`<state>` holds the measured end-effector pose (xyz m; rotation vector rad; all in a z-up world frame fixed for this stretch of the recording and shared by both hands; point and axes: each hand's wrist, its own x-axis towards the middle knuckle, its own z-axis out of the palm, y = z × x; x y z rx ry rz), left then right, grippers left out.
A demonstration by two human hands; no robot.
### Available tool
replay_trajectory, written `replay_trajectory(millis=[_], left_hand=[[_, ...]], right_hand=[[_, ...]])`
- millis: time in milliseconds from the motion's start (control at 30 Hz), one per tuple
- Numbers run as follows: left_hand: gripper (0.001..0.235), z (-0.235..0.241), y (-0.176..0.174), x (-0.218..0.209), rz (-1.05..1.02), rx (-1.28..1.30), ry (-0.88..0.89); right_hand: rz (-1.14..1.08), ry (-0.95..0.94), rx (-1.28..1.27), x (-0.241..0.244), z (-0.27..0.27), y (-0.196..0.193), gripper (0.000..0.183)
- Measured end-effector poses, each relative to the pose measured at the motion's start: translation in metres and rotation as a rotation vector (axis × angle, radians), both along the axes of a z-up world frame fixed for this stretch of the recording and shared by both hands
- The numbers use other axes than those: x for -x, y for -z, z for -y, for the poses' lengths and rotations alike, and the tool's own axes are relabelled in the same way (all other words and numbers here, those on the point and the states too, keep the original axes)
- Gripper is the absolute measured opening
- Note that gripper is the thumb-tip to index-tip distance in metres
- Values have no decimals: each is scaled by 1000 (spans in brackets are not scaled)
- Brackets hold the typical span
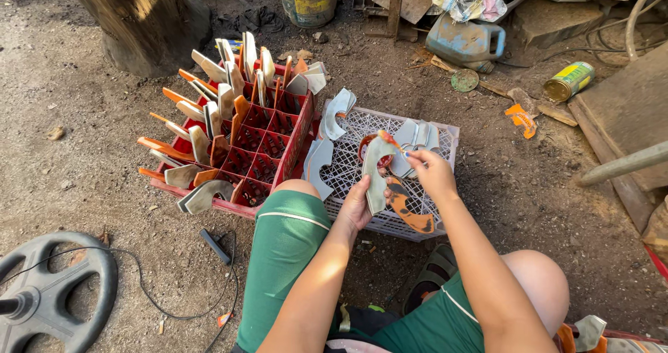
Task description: The person sits on the ground and uses a small brush to apply red paint to curved metal pieces. They dip the brush into a small container of paint, coat each piece, and place it into a red crate to dry.
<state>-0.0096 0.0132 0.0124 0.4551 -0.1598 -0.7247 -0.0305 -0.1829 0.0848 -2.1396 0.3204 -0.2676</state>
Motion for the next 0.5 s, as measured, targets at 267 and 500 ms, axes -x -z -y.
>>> replay_trajectory(millis=[267,500], left_hand=[[52,0,-4,-1,14,67,-18],[56,-1,-6,2,39,147,-18]], right_hand=[[-45,-30,-12,0,0,3,24],[-74,32,34,1,12,8,23]])
